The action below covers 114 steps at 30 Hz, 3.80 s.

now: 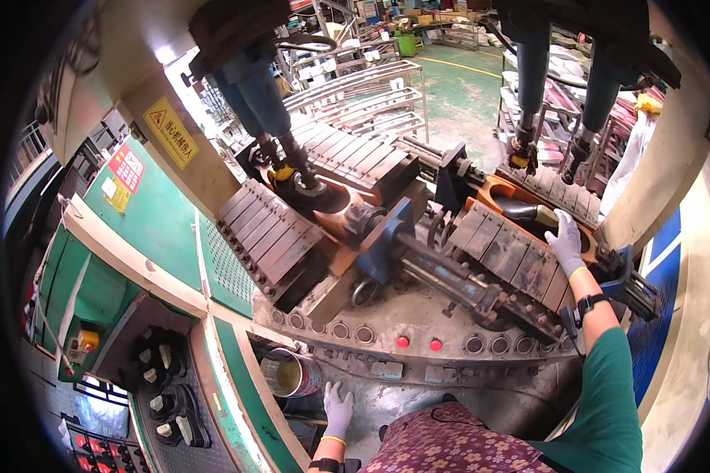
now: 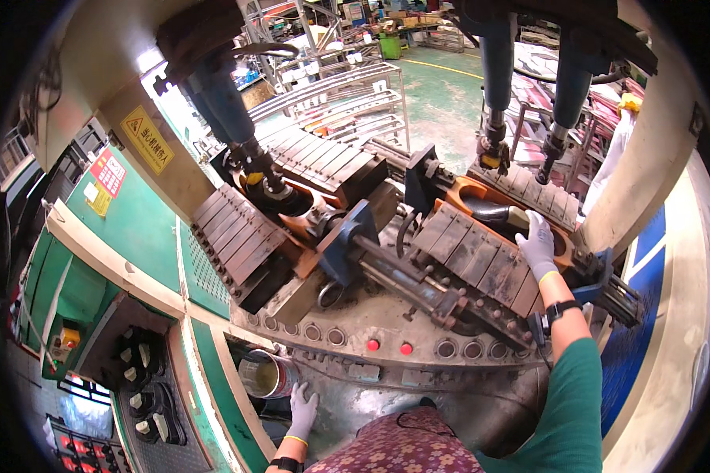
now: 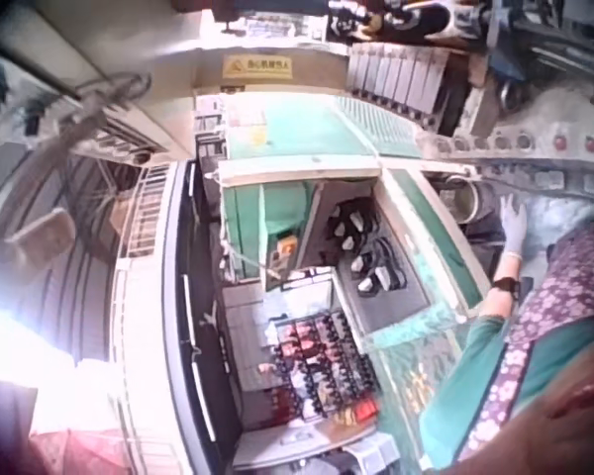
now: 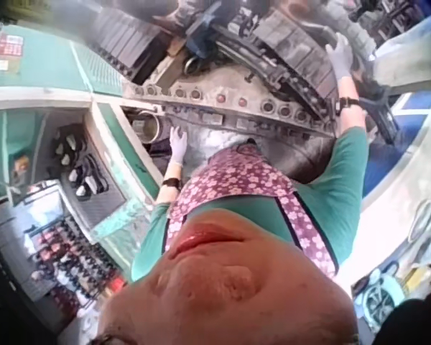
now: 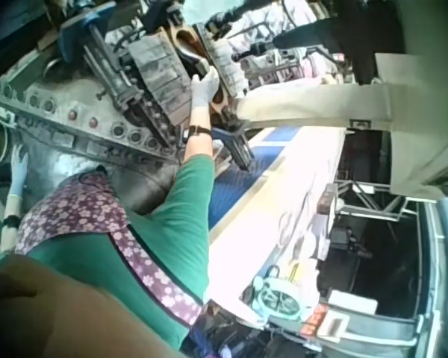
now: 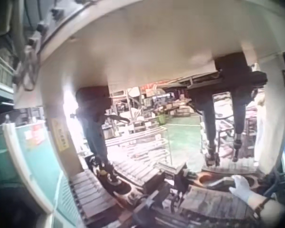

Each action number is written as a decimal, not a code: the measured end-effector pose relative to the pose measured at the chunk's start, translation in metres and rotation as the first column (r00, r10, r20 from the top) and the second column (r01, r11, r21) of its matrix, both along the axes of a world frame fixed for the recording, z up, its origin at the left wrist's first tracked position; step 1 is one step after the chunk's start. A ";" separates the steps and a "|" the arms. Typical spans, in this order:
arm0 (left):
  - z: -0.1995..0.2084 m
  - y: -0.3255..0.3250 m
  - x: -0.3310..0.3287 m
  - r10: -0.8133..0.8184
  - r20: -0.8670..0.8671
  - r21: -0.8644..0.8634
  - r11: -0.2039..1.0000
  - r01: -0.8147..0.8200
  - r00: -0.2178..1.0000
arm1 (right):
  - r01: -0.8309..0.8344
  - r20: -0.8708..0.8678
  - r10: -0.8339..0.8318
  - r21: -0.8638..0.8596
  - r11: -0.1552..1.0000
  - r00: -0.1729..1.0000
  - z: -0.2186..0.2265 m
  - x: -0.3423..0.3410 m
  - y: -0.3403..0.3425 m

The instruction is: Operating a machine to shape or press shoe uppers and soles.

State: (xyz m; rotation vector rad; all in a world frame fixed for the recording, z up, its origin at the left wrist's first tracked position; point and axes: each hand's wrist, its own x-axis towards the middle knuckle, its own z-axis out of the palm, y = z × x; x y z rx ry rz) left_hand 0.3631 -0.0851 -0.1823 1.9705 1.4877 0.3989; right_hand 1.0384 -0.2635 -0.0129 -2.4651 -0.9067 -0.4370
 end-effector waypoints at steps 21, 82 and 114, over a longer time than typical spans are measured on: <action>-0.071 -0.122 -0.064 -0.163 0.061 -0.396 0.902 0.173 0.985 | -0.149 -0.180 0.081 -0.404 0.902 0.980 0.009 0.062 0.035; 0.131 0.046 -0.690 0.572 -0.263 0.415 0.794 -0.444 0.777 | -0.517 -0.704 0.060 -0.458 0.723 0.707 -0.085 -0.742 -0.126; 0.066 -0.258 -0.020 -0.996 -0.080 -0.432 0.064 0.899 0.033 | 0.805 0.040 -0.995 -0.590 0.054 0.096 -0.261 -0.573 -0.800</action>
